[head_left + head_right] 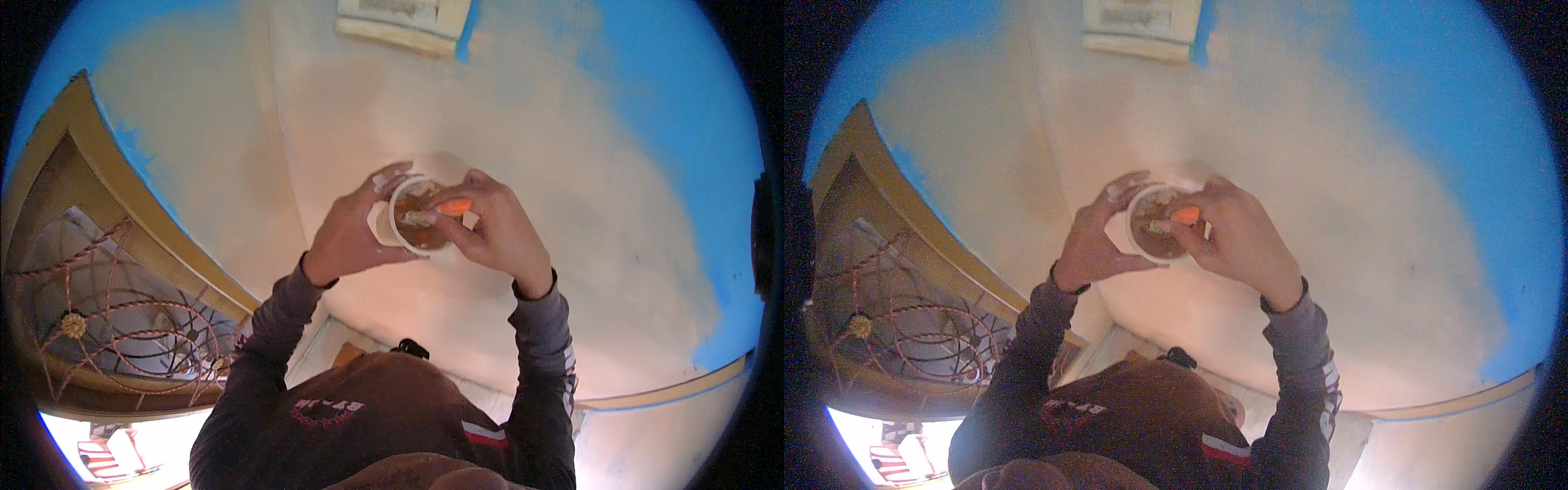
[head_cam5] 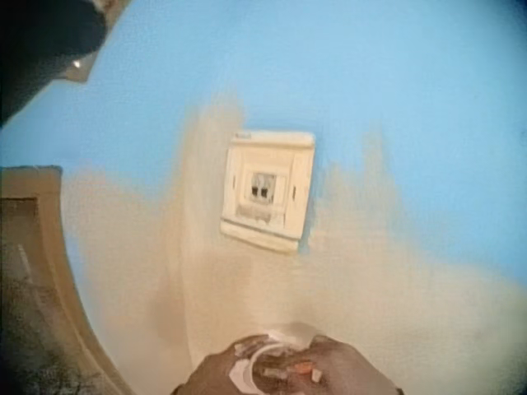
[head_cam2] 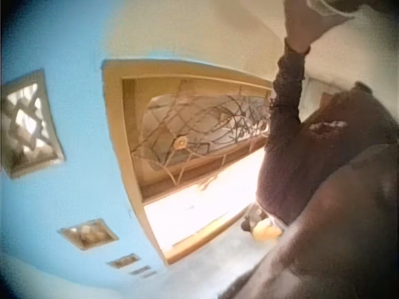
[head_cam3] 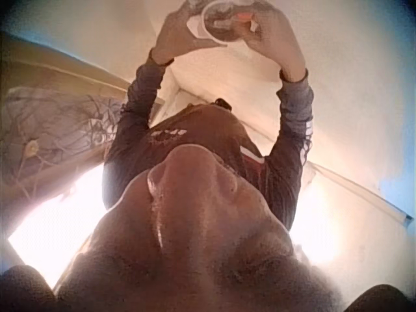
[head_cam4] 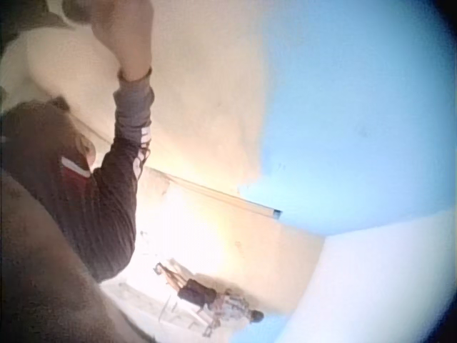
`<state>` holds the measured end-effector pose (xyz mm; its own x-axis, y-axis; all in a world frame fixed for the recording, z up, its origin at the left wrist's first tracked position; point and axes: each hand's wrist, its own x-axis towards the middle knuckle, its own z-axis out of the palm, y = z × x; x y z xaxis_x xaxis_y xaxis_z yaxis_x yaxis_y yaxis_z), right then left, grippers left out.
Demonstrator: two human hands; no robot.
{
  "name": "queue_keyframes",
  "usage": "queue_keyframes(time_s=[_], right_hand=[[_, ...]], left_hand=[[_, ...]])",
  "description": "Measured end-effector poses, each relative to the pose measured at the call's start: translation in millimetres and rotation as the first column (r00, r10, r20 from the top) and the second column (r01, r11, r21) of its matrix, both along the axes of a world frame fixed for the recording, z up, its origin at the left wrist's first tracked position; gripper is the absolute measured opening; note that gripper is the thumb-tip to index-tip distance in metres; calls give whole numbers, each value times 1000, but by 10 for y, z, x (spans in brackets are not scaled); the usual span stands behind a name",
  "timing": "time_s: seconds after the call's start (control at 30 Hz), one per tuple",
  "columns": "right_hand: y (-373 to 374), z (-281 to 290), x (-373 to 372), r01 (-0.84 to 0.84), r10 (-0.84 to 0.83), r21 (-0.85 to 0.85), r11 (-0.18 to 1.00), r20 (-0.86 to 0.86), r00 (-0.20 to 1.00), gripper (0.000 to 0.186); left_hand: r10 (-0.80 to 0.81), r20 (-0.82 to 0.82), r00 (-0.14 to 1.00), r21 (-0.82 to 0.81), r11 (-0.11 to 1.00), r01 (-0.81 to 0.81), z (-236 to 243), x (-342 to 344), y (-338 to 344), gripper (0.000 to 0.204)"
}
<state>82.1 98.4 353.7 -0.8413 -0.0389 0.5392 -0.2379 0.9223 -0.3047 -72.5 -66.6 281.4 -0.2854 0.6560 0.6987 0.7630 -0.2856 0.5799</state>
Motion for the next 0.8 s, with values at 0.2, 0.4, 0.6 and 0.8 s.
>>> queue_keyframes(time_s=[0.2,0.4,0.6,0.8], right_hand=[[22,108,64,-64,62,-28,998,-58,996,12],[-120,61,94,-84,81,64,994,43,996,16],[-80,-7,30,-56,57,129,990,-3,998,19],[-136,-145,8,-63,52,179,982,64,997,18]], left_hand=[[1,-48,999,37,999,1,85,102,-34,107],[-100,17,995,40,994,99,-74,45,-118,107],[48,-195,980,-40,998,-57,-166,-3,-142,117],[-98,25,995,36,995,97,-358,-1,-52,106]])
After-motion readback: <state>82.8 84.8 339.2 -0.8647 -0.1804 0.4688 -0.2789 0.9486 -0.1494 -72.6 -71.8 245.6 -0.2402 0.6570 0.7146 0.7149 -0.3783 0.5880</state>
